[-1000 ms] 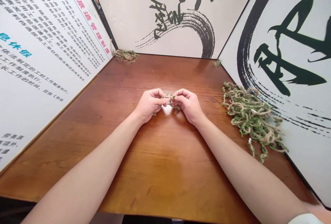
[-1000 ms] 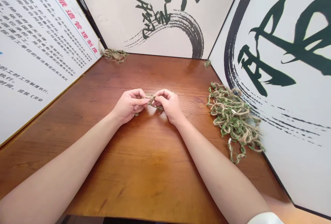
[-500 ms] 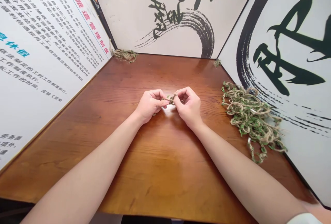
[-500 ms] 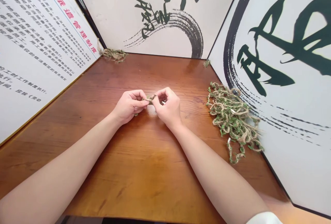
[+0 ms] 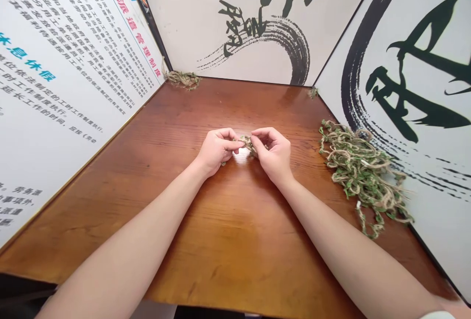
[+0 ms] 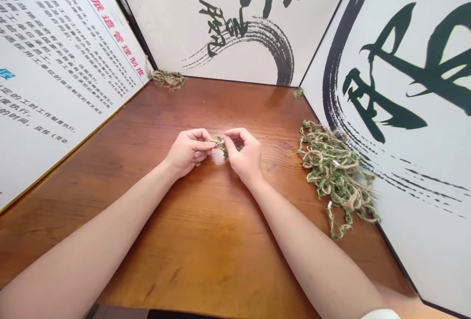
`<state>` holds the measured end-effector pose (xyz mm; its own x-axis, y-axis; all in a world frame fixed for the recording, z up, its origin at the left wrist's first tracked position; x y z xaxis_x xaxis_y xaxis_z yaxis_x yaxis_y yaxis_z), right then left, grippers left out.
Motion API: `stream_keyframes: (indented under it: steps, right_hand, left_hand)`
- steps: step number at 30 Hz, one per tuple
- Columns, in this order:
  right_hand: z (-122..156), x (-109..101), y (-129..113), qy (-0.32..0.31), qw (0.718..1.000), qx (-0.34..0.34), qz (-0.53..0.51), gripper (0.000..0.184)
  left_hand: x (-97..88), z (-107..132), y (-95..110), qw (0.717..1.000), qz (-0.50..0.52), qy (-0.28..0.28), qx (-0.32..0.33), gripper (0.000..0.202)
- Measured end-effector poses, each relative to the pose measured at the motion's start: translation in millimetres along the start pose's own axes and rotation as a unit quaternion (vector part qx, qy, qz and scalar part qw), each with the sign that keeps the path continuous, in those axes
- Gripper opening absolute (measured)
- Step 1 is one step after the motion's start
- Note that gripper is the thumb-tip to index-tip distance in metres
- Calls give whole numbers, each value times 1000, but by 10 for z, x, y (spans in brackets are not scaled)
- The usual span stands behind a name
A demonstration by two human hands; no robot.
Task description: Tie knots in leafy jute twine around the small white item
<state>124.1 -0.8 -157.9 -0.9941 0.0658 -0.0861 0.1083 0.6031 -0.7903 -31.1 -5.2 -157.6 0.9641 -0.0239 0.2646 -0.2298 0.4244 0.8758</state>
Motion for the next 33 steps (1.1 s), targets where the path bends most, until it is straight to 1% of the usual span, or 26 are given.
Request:
stream_keyframes:
  steps: [2, 3, 5, 8, 10, 12, 16, 19, 24, 27, 29, 31, 32, 33]
  right_hand:
    - [-5, -38, 25, 31, 999, -3, 20, 17]
    - [-9, -41, 40, 28, 999, -4, 26, 18]
    - [-17, -19, 59, -11, 999, -12, 38, 23]
    - [-14, 42, 36, -90, 993, -52, 59, 31]
    - [-2, 69, 7, -120, 988, -74, 66, 28]
    - [6, 77, -20, -126, 987, -85, 61, 22]
    - [-3, 70, -63, -120, 987, -96, 48, 21]
    - [-12, 54, -66, -110, 989, -85, 50, 23]
    - [-8, 6, -40, -68, 995, -35, 59, 21]
    - [-21, -21, 4, -50, 997, 1, 54, 22]
    - [-28, -54, 79, -24, 997, 51, 48, 26]
    - [-24, -88, 163, 8, 994, 101, 40, 35]
    - [-25, -98, 184, 17, 994, 104, 40, 41]
    - [-30, -98, 182, 16, 995, 87, 42, 48]
  left_hand:
    - [7, 3, -2, 1000, 0, -5, 3, 30]
    - [5, -2, -6, 1000, 3, -5, 3, 29]
    - [-12, -20, -16, 1000, 17, 1, 4, 28]
    - [-40, -46, -24, 999, 37, 11, 4, 25]
    - [-43, -50, -21, 999, 40, 10, 6, 24]
    - [-40, -48, -15, 999, 41, 8, 9, 23]
    - [-42, -52, -8, 998, 54, 6, 11, 21]
    - [-59, -69, -13, 998, 60, 5, 8, 21]
    - [-70, -92, -22, 998, 63, -4, 9, 23]
    - [-76, -95, -14, 998, 65, 3, 15, 22]
    - [-86, -93, -4, 997, 73, 13, 20, 22]
    - [-90, -89, 2, 997, 76, 18, 22, 23]
    - [-88, -87, 3, 997, 76, 18, 21, 23]
    - [-85, -84, 4, 997, 75, 18, 21, 23]
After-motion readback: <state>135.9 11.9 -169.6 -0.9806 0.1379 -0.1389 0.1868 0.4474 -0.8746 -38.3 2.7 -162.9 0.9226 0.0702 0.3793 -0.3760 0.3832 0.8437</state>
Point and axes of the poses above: each hand's wrist, its own z-axis away from the middle knuckle, its own x-axis out of the palm, y = z × x, the point moved 5 cm from there along -z, towards the middle knuckle, and after that the axes turned 14 degrees about -x, right-handed, at the moved point
